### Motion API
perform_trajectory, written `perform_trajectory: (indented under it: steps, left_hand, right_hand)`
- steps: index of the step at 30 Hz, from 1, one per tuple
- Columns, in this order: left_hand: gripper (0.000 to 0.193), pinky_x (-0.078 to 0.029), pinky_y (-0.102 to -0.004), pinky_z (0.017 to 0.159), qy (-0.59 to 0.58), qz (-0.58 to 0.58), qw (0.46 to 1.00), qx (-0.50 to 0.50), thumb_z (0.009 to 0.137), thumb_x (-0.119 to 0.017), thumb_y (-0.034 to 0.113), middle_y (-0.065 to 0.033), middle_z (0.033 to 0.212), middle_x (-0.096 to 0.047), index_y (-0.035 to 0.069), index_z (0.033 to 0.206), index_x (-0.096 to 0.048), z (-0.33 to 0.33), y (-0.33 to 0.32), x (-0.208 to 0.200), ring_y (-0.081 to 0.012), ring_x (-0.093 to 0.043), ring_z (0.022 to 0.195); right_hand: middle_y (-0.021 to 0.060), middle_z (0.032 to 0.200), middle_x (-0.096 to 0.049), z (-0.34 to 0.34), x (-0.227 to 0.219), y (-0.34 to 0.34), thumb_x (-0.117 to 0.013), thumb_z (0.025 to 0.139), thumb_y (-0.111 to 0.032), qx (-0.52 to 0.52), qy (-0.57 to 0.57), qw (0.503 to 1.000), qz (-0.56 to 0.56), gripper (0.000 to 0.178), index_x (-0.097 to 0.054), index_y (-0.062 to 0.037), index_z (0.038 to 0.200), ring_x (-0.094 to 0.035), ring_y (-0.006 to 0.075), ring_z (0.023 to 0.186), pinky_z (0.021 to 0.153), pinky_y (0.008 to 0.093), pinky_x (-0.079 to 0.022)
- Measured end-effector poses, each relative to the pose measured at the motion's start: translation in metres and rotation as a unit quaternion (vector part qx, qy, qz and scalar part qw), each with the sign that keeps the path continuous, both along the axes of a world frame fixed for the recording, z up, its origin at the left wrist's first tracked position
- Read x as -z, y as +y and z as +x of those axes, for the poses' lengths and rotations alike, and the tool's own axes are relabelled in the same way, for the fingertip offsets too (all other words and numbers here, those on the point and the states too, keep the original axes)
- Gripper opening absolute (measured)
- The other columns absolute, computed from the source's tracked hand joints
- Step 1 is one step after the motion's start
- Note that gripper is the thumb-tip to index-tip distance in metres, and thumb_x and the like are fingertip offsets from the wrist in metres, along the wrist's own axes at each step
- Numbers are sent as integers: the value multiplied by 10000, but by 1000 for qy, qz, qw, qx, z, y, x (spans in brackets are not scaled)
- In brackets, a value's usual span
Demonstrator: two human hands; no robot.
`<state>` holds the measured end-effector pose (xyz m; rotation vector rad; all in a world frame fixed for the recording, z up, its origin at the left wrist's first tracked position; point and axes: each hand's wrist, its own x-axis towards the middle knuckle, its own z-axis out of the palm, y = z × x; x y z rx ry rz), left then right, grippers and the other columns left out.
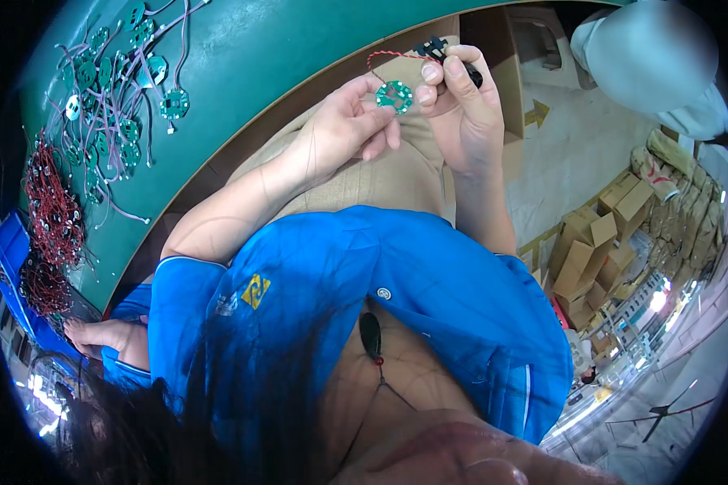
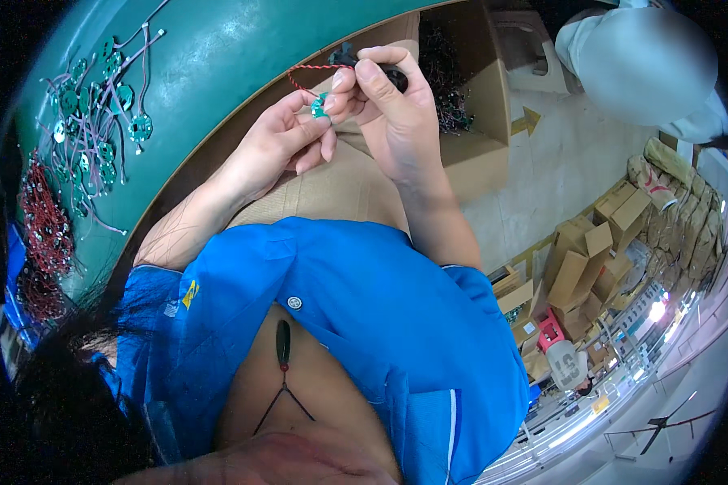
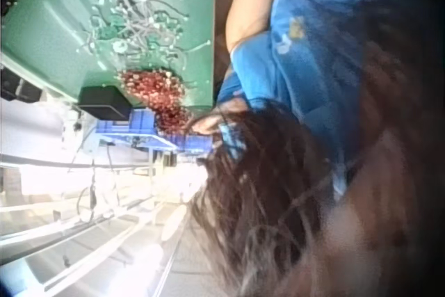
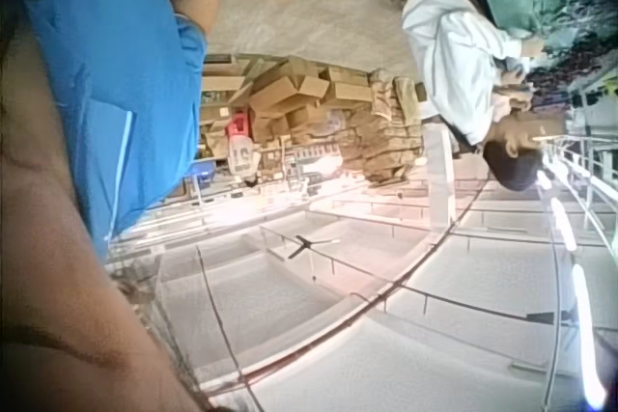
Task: Assembling small electronic cooling fans and circuit boards at a manual assembly station.
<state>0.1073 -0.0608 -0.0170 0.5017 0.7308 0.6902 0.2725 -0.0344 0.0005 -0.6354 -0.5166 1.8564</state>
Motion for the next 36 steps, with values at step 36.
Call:
perform_trajectory:
  steps: [36]
  left_hand:
    - [342,-403,-196,414,209,250,942,-84,902,-440,14,-61,678,-600,9,1238,-374,4,4,-9,-103,-531,464]
  right_hand:
    - [113,759,-587,-2,-5,-16,-551,881,18,32,-541,761,357,129,-476,-10,982,-592,132,597,526,201,-486]
